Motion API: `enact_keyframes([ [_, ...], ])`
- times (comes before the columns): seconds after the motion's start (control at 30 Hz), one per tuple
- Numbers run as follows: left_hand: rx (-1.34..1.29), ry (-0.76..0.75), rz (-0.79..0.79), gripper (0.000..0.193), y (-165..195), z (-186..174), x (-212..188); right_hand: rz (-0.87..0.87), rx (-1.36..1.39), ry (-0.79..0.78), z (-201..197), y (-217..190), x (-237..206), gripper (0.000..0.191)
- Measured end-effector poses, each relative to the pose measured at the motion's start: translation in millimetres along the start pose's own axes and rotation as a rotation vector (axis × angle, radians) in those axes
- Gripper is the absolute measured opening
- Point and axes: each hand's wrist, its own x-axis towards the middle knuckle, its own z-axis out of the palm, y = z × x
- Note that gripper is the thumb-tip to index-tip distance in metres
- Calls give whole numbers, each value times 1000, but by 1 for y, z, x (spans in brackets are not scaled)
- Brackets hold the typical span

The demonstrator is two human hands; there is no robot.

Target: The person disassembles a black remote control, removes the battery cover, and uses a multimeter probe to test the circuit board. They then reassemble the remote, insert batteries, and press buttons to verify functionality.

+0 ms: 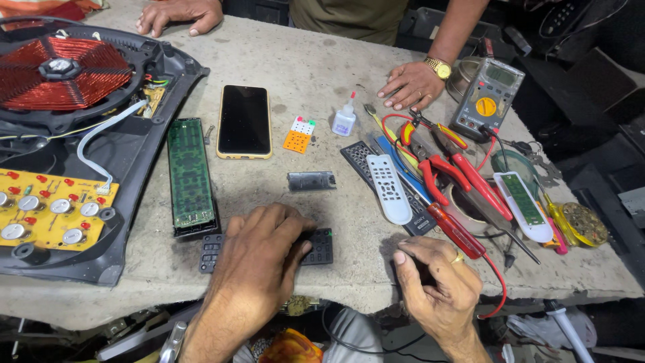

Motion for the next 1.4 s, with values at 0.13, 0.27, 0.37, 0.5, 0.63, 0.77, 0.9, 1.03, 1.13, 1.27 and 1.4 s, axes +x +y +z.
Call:
enact_keyframes([
  [0.13,-16,51,45,26,-2,2,-2,1,-23,-9,1,-1,0,13],
  [0.27,-73,72,29,23,-4,3,-5,24,-40,-10,3,-2,0,13],
  [0.37,-73,99,37,23,-4,4,-6,35,-46,-4,5,-2,-1,12],
  [0.5,-74,61,4,23,-5,5,-6,80,-63,0,6,-3,-2,11],
  [0.63,-48,66,9,23,-6,6,-6,125,-63,-6,6,-2,-3,11],
  [0.77,-26,83,51,25,-8,7,-7,21,42,56,4,4,-5,12],
  [0.9,17,74,65,33,-11,11,-7,262,302,264,-30,13,-6,10],
  [1.03,91,66,61,35,-15,20,-7,355,175,245,-78,39,14,13],
  [1.13,157,76,30,32,-20,29,-9,408,108,89,-101,57,33,15],
  [1.27,236,80,1,29,-32,41,-14,620,-8,-98,-111,57,44,18],
  [1.4,347,47,57,31,-54,53,-22,627,-277,-140,-105,37,39,22],
])
